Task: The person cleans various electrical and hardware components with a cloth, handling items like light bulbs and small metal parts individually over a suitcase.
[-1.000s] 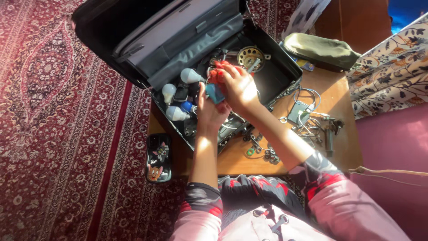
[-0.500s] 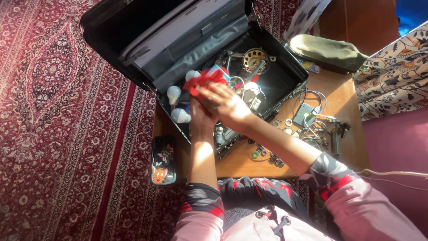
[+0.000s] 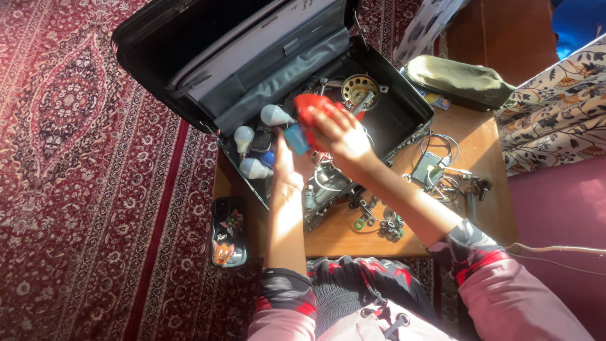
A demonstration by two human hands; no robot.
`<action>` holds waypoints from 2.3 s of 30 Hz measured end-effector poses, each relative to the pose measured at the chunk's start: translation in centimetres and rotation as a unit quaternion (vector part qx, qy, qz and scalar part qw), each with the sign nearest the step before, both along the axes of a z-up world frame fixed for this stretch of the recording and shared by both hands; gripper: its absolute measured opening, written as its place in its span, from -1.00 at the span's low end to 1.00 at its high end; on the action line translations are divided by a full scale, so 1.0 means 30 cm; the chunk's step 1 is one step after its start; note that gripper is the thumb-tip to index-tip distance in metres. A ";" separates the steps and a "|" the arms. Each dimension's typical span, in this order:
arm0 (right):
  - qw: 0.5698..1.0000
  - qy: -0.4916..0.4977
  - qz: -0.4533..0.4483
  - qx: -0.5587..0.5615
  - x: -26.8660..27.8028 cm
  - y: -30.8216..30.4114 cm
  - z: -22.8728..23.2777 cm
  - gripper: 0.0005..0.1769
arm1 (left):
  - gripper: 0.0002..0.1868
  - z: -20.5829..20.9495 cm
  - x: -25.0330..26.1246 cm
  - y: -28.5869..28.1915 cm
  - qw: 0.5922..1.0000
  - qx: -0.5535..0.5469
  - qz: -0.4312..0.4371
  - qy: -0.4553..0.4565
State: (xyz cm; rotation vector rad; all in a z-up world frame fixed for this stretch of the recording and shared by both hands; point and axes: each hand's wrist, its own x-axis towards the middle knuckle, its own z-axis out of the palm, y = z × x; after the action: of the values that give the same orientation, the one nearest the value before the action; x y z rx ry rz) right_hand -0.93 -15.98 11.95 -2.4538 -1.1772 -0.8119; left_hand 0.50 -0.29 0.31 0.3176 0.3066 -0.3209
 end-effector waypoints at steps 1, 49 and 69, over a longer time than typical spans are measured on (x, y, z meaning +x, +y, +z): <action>0.998 0.039 -0.040 -0.012 0.012 -0.010 0.000 -0.53 | -0.15 -0.009 0.007 -0.001 0.998 0.051 0.003 0.049; 0.988 -0.019 -0.142 -0.055 -0.013 -0.007 -0.064 -0.34 | -0.77 0.005 -0.048 -0.101 0.730 0.645 0.102 -0.201; 0.562 0.590 -0.035 0.579 0.083 -0.106 -0.254 -0.58 | -0.74 0.085 -0.057 -0.102 0.930 0.300 0.162 -0.137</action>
State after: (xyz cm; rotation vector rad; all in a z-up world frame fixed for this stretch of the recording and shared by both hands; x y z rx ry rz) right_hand 1.55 -19.15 4.32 -1.2271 0.1098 0.2194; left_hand -1.21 -3.34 2.87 0.8946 0.1691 0.1574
